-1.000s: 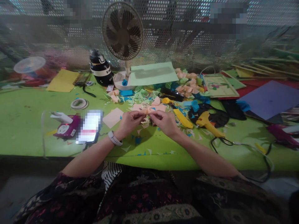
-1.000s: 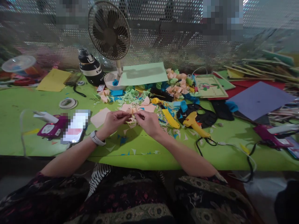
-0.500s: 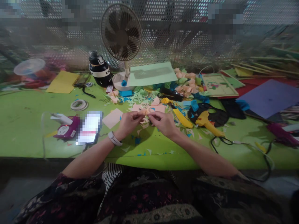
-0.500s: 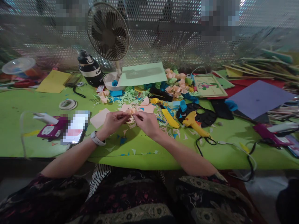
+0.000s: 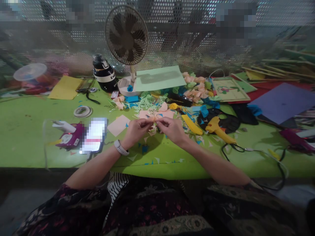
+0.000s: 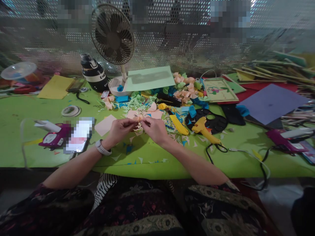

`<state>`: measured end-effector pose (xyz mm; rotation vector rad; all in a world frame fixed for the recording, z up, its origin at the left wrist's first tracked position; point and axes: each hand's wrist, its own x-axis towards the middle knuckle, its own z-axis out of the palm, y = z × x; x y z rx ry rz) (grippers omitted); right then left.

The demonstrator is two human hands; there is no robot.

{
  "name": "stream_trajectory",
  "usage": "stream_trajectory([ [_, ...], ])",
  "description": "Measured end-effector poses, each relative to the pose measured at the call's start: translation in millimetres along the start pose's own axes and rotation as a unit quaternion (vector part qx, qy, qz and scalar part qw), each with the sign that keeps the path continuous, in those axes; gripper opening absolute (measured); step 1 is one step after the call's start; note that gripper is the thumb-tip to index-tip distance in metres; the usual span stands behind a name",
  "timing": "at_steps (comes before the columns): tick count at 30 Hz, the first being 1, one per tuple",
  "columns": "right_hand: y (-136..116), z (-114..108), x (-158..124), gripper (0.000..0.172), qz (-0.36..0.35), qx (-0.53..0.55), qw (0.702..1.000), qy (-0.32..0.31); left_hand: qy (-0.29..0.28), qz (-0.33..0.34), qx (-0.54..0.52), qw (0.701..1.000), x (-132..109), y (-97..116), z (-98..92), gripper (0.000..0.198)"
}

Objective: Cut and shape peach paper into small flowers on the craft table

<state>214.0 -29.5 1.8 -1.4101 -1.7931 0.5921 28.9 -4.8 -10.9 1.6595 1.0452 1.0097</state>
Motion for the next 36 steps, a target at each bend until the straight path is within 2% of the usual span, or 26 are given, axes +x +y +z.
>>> stream_trajectory([
  [21,0.1,0.0,0.6,0.024,-0.019,-0.012,1.0,0.017,0.001,0.007,-0.033,0.999,-0.1,0.1,2.0,0.03],
  [36,5.5,2.5,1.7,0.023,-0.032,-0.02,0.999,0.003,-0.004,0.034,-0.003,0.999,-0.1,-3.5,0.9,0.028],
])
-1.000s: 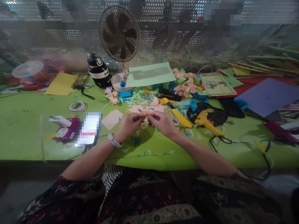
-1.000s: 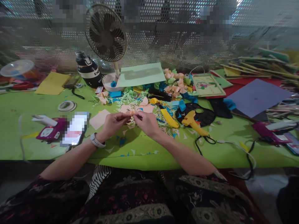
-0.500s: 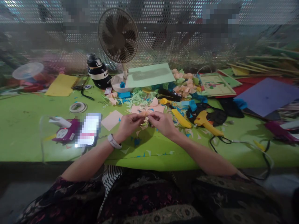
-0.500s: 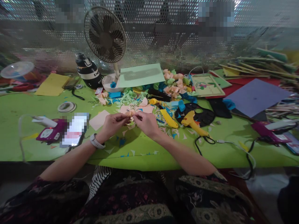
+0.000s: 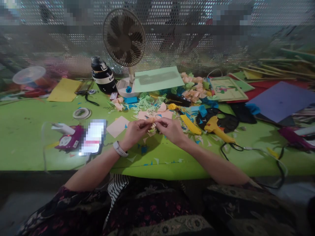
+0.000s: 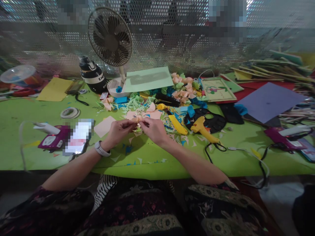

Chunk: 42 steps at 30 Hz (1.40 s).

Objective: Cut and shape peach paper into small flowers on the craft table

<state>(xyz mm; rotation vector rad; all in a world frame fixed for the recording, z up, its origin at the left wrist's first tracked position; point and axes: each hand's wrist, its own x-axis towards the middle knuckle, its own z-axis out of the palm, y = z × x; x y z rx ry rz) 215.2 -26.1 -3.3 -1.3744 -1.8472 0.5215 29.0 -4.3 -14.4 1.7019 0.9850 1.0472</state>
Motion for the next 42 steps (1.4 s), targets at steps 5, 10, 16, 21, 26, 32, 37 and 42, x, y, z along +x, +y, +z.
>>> stream_trajectory([
  [5,-1.9,-1.0,-0.5,0.022,-0.009,-0.017,1.0,0.0,0.0,0.002,0.008,1.0,0.4,-0.7,-0.6,0.027],
  [10,-4.0,-2.7,-1.2,0.021,-0.016,-0.032,0.999,0.003,0.0,-0.004,-0.006,1.0,1.5,-2.3,-0.5,0.029],
  [16,-4.4,-3.3,-1.2,0.022,-0.01,-0.032,0.999,-0.003,0.002,-0.002,-0.016,1.0,0.8,-0.7,-0.7,0.032],
  [21,-3.1,-2.9,-0.3,0.024,0.005,-0.023,1.0,-0.014,0.004,0.004,-0.004,1.0,0.3,-1.5,-1.1,0.03],
  [26,-2.4,-3.3,-0.5,0.025,0.005,-0.015,1.0,-0.012,0.001,0.016,0.028,0.999,0.2,-0.7,-1.5,0.026],
  [32,-2.4,-3.3,-1.0,0.026,0.0,-0.014,1.0,-0.003,-0.005,0.037,0.086,0.996,-0.5,5.5,-2.8,0.022],
  [37,-2.5,-3.7,-0.6,0.025,-0.001,-0.022,1.0,-0.005,-0.007,0.062,0.136,0.989,-0.6,7.4,-3.9,0.02],
  [42,-0.4,-2.2,0.2,0.022,-0.006,-0.014,1.0,0.003,0.0,0.077,0.155,0.985,-0.4,5.4,-3.9,0.02],
])
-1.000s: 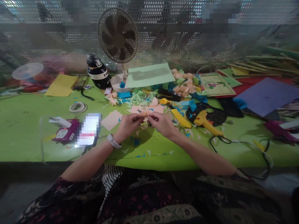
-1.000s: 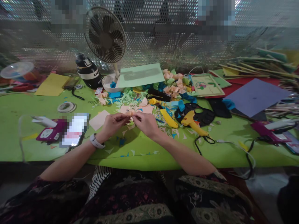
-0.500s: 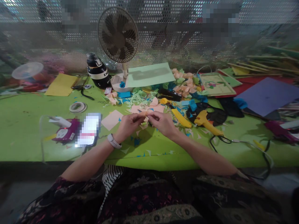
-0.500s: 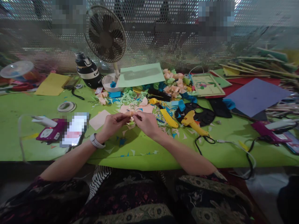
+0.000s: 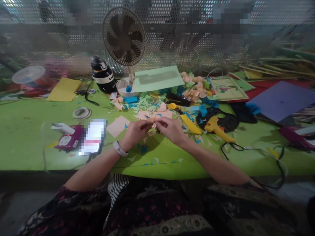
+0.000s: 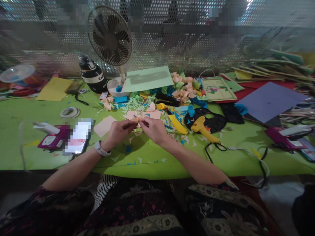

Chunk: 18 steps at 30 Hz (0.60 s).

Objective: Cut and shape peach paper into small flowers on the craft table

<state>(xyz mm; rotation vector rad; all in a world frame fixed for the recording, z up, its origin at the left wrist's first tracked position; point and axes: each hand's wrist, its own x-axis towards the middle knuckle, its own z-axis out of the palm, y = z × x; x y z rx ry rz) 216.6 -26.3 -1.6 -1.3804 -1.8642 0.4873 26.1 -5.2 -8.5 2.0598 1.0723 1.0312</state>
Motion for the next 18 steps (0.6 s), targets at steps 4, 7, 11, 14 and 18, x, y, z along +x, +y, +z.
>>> stream_trajectory([
  [4,-1,1,0,0.02,0.005,0.017,1.0,0.01,0.004,-0.031,-0.065,0.997,1,-3,1.3,0.023],
  [7,-6,0,0,0.019,0.013,0.011,1.0,0.023,-0.002,-0.063,-0.145,0.987,2,-4,1.3,0.03],
  [11,-10,-4,-1,0.018,0.015,0.0,0.999,0.038,-0.008,-0.098,-0.205,0.974,4,-2,0.3,0.036],
  [14,-11,-5,0,0.022,0.02,-0.008,0.999,0.044,-0.004,-0.097,-0.198,0.975,4,-2,0.1,0.036],
  [18,-10,-5,1,0.029,0.028,-0.017,0.998,0.047,-0.002,-0.072,-0.164,0.984,3,-4,0.8,0.033],
])
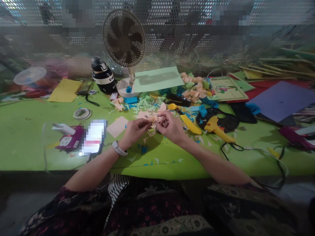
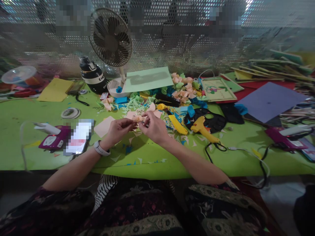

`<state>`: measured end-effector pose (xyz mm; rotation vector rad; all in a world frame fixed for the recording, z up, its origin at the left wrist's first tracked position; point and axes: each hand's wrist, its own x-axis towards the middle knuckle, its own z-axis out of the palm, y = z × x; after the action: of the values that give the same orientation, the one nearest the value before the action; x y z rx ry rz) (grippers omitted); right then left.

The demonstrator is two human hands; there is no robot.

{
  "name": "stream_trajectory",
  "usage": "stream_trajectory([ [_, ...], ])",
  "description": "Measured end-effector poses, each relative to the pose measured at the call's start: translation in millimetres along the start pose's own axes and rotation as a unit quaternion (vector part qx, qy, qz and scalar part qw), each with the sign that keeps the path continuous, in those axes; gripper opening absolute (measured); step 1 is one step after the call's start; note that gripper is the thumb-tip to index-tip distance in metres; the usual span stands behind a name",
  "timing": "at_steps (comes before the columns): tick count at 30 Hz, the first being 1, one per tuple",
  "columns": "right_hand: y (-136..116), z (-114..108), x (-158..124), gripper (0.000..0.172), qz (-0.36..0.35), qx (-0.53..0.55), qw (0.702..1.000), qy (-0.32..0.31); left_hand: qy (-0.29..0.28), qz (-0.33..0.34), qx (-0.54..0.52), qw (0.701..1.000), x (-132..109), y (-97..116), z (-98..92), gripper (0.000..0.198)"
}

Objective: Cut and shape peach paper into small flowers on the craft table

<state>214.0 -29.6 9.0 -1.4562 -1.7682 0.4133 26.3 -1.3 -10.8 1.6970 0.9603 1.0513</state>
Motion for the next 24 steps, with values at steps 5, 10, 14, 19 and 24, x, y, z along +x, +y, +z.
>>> stream_trajectory([
  [5,0.6,0.1,0.1,0.031,0.0,-0.01,1.0,0.004,-0.002,0.02,0.023,1.0,-1.4,-2.1,0.4,0.031],
  [10,1.3,0.3,-0.1,0.028,-0.009,-0.013,1.0,0.006,-0.003,0.031,0.028,0.999,-2.5,-0.5,0.6,0.03],
  [14,1.7,0.3,0.7,0.025,-0.016,-0.019,1.0,0.015,-0.006,0.039,0.043,0.998,-3.4,2.4,0.6,0.028],
  [19,2.1,0.1,1.0,0.022,-0.027,-0.029,0.999,0.023,-0.011,0.053,0.074,0.996,-3.5,4.8,0.8,0.025],
  [24,2.9,0.9,1.0,0.02,-0.038,-0.04,0.998,0.034,-0.007,0.078,0.096,0.992,-3.7,4.8,1.2,0.023],
])
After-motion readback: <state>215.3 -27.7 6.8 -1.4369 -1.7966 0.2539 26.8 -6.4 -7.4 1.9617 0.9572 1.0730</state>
